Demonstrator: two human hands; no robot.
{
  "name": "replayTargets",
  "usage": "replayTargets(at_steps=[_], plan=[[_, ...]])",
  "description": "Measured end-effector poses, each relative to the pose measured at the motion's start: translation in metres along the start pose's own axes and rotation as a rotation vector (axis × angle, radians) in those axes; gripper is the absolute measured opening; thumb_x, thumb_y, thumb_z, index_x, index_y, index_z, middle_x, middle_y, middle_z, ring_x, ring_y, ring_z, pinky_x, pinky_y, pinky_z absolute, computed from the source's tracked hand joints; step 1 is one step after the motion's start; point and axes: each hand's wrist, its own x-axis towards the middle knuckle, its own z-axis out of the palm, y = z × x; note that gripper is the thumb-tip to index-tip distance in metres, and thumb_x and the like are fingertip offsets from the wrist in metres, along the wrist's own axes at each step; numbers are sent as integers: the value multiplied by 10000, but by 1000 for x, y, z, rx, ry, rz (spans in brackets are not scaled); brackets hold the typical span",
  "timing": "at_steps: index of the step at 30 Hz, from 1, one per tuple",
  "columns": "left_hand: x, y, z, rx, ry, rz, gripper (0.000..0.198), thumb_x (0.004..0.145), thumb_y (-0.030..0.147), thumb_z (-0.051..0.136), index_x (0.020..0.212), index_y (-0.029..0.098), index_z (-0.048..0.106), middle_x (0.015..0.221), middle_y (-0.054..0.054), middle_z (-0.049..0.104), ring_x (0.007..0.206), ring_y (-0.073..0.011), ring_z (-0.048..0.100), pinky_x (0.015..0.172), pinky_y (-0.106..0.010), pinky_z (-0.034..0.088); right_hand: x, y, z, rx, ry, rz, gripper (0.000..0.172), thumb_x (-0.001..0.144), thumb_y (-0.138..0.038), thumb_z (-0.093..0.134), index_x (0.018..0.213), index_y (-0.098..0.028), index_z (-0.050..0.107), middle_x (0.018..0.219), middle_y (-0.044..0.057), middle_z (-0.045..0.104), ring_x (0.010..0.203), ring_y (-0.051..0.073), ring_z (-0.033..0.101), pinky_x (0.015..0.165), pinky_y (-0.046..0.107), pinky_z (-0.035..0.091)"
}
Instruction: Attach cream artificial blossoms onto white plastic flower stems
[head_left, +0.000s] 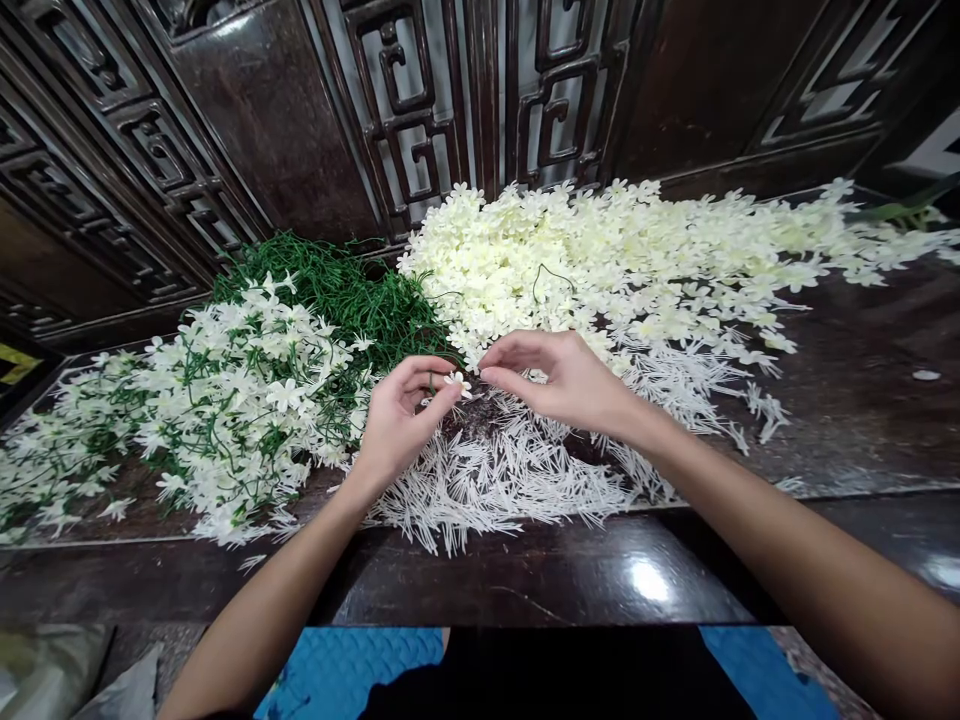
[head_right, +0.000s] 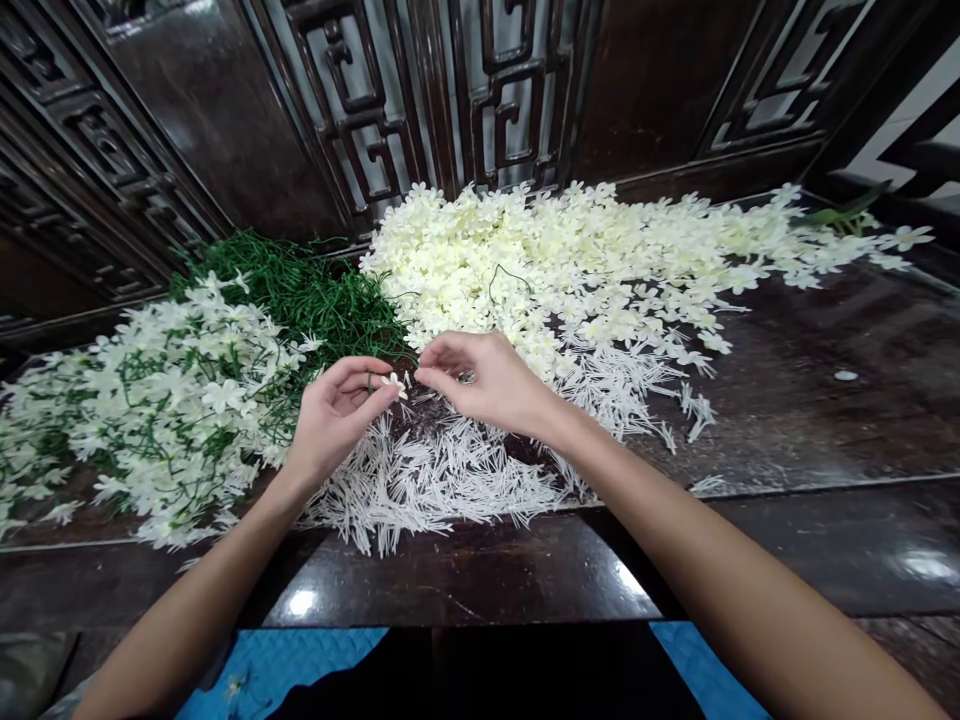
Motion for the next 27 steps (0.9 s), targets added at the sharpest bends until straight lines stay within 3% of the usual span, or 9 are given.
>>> replayTargets(at_steps=[4, 9, 12, 17, 21, 27], plan=[[4, -1, -8, 158, 107, 36, 262, 737, 226, 730, 960, 188, 597, 685, -14, 652, 653, -155, 588, 630, -273, 434, 1, 18, -2, -483, -71, -84, 241, 861, -274, 514, 1019, -173, 666, 1037, 104, 664, 1042, 277, 586, 963, 562, 423], [3, 1, -11, 285, -32, 58, 133, 774, 270, 691, 872, 188, 652, 624, -10, 643, 567, -147, 553, 588, -280, 393, 2, 34, 3, -663, -134, -197, 314, 866, -174, 437, 1106, -141, 637, 974, 105, 669, 984, 257, 608, 985, 537, 410], [1, 5, -9, 371, -63, 67, 126, 808, 316, 653, 821, 191, 658, 555, 9, 598, 515, -134, 518, 573, -280, 378, 3, 35, 5, -629, -133, -191, 302, 879, -177, 424, 1076, -146, 650, 927, 95, 676, 898, 234, 628, 948, 521, 442], [2, 4, -7, 373, -12, 117, 86, 814, 271, 643, 842, 194, 670, 563, 21, 576, 508, -124, 478, 521, -263, 318, 2, 27, 2, -450, -119, -78, 290, 883, -232, 428, 1053, -181, 657, 962, 86, 676, 866, 215, 643, 830, 479, 527], [3, 1, -7, 315, -37, 145, 97, 790, 222, 667, 878, 192, 695, 684, -12, 649, 624, -148, 553, 621, -272, 396, 2, 15, 1, -225, -88, 31, 251, 852, -239, 490, 1027, -178, 659, 1018, 90, 685, 901, 215, 656, 803, 452, 555], [1, 1, -3, 245, -109, 132, 173, 734, 186, 723, 903, 222, 730, 815, -37, 712, 747, -180, 612, 763, -304, 436, 1, 2, 2, -13, -79, 21, 196, 814, -240, 566, 975, -193, 666, 980, 59, 694, 914, 206, 653, 869, 451, 523]])
